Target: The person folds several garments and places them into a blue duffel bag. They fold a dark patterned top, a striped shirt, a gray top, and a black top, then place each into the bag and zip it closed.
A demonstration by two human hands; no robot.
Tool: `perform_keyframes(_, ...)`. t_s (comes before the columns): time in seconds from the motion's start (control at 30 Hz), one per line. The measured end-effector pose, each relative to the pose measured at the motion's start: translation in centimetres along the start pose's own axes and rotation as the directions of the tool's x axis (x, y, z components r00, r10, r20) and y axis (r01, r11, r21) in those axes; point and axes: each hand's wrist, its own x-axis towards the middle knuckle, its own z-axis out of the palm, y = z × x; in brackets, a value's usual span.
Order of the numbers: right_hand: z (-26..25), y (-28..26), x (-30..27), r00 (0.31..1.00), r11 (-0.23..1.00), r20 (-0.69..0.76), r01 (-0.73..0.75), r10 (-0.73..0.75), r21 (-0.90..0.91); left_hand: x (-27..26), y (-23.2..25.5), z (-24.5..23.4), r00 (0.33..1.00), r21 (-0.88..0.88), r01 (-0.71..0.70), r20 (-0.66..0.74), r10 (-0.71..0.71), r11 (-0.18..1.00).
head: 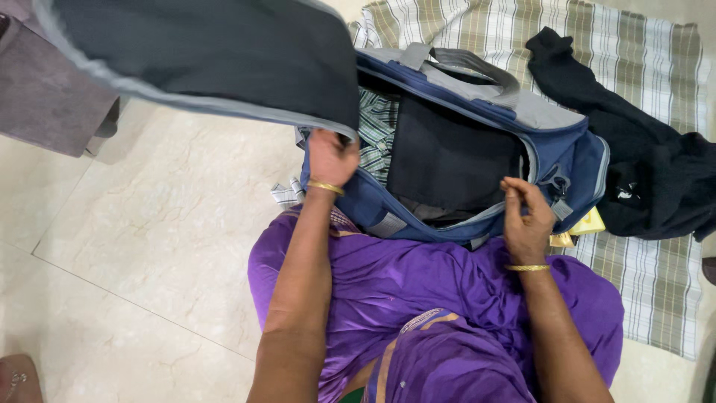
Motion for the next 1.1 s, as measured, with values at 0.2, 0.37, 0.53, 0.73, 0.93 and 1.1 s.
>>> perform_keyframes(0.2, 2.7, -1.5, 2.8, 0.948, 0.782, 0.293, -0.275, 0.124, 0.559, -0.6, 3.7, 0.6, 0.904, 0.342, -0.405, 0.287, 0.317, 0.848)
perform_keyframes(0.37, 3.2, -3.6, 5.1, 0.891, 0.346, 0.444, -0.449, 0.099, 0.824, -0.6, 5.4, 0.1, 0.854, 0.368, -0.476, 0.412, 0.319, 0.799)
perform_keyframes(0.53, 2.2, -4.2, 4.3, 0.895, 0.182, 0.423, -0.444, 0.145, 0.877, -0.9, 5.7, -0.3, 0.893, 0.27, -0.348, 0.387, 0.229, 0.898)
perform_keyframes(0.73, 0.8, 0.0, 3.2, 0.831, 0.275, 0.358, -0.496, 0.425, 0.824, -3.0, 1.3, -1.2, 0.996, 0.075, 0.025, -0.093, -0.018, 0.997)
perform_keyframes(0.93, 1.3, 5.2, 1.8, 0.715, 0.167, 0.347, -0.542, 0.607, 0.824, -4.9, -9.8, -2.1, 0.696, -0.612, 0.46, -0.201, -0.689, 0.643)
perform_keyframes(1.1, 0.7, 6.8, 1.3, 0.647, 0.231, 0.399, -0.668, 0.65, 0.707, -5.7, -11.4, -0.8, 0.698, -0.387, 0.677, 0.067, -0.713, 0.626)
